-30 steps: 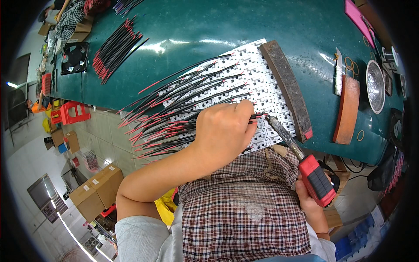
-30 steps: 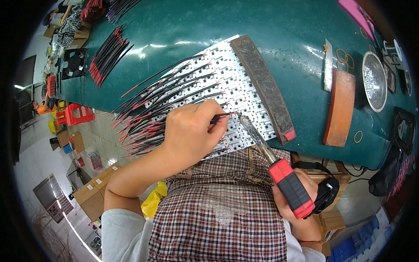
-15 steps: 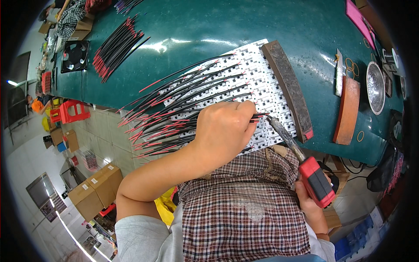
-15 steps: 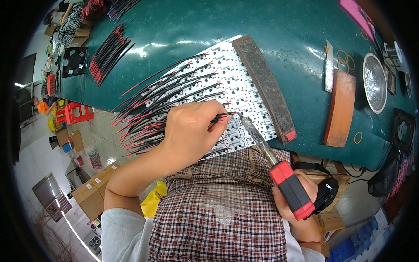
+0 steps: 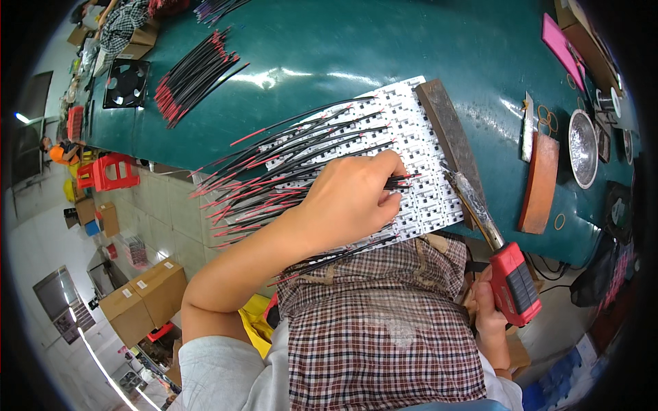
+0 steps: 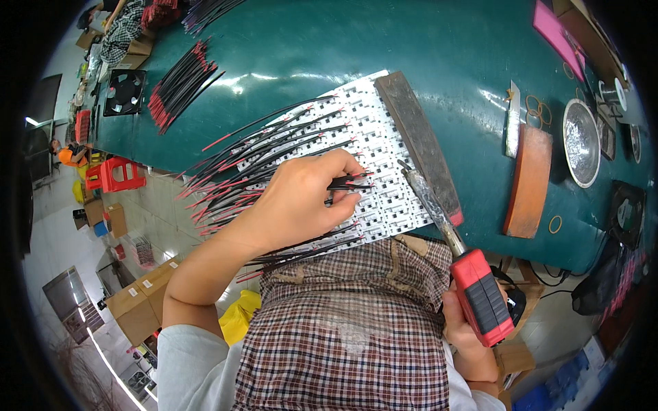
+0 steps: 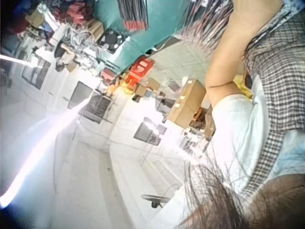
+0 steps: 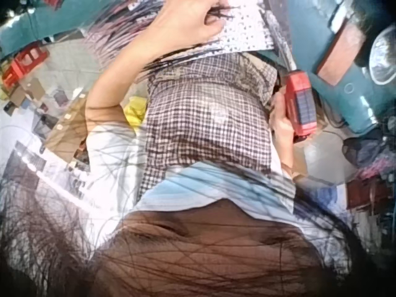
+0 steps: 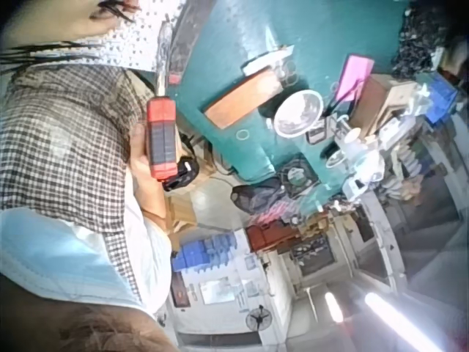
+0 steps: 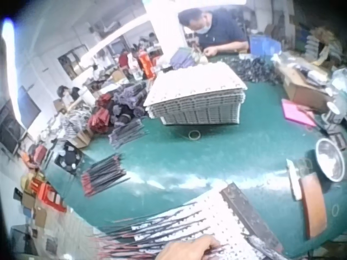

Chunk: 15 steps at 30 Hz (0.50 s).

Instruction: The person solders the ends of bundled wires over a circuit board panel using a handheld soldering tool, rearranges the circuit board sheets on the workbench, and solders additional wire bundles with the tool.

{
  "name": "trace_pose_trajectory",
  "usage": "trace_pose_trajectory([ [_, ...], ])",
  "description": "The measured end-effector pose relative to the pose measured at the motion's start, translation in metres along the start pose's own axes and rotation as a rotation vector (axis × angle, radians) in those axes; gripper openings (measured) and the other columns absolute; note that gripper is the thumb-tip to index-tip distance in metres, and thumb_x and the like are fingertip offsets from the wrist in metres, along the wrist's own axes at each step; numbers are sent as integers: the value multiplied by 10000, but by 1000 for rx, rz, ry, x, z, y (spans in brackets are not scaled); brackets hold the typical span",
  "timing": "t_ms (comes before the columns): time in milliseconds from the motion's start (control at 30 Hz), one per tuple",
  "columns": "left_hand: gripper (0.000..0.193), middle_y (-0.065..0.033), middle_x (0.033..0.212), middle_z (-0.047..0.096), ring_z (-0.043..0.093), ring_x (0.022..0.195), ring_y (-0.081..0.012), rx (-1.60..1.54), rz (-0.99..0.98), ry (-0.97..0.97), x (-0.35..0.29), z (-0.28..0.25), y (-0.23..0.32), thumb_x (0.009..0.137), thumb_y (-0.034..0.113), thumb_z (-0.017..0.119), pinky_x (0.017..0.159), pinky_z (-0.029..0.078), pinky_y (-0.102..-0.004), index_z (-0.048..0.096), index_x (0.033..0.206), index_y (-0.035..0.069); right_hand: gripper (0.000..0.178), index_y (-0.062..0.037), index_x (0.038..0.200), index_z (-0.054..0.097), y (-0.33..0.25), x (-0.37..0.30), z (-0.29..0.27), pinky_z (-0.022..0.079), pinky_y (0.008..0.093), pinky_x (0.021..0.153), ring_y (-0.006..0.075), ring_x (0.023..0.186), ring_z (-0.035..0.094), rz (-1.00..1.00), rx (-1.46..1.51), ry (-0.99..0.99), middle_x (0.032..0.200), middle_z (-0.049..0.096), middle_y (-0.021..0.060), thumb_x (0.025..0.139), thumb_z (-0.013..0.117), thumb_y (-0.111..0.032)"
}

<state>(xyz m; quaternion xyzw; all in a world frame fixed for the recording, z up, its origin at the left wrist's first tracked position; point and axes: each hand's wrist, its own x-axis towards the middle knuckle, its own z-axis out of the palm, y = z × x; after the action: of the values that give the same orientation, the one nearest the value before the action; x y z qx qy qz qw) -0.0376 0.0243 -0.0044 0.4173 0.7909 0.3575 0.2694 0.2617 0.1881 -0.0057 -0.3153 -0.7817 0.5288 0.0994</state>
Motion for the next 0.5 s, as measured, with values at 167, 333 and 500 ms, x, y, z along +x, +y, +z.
trace_pose_trajectory([
  [167,198,-174,902,704,691,802,-359,31,38,-103,8,-14,-6,872,137,655,704,545,-417,667,1026,15,108,10,1051,584,-3,13,9,405,261,577,108,663,489,-96,93,-46,873,558,62,971,621,-52],
  [333,243,-213,895,700,688,827,-406,71,73,-120,0,-15,-5,829,83,608,743,552,-485,658,1056,11,279,42,1217,590,-1,10,20,401,258,504,93,530,468,12,297,127,788,579,50,957,656,-39],
  [500,158,-259,812,674,679,778,-459,208,178,-167,0,0,-7,805,53,607,708,542,-532,610,930,-44,171,39,1041,585,26,17,21,397,272,445,101,410,417,39,254,328,565,507,32,954,693,-60],
])
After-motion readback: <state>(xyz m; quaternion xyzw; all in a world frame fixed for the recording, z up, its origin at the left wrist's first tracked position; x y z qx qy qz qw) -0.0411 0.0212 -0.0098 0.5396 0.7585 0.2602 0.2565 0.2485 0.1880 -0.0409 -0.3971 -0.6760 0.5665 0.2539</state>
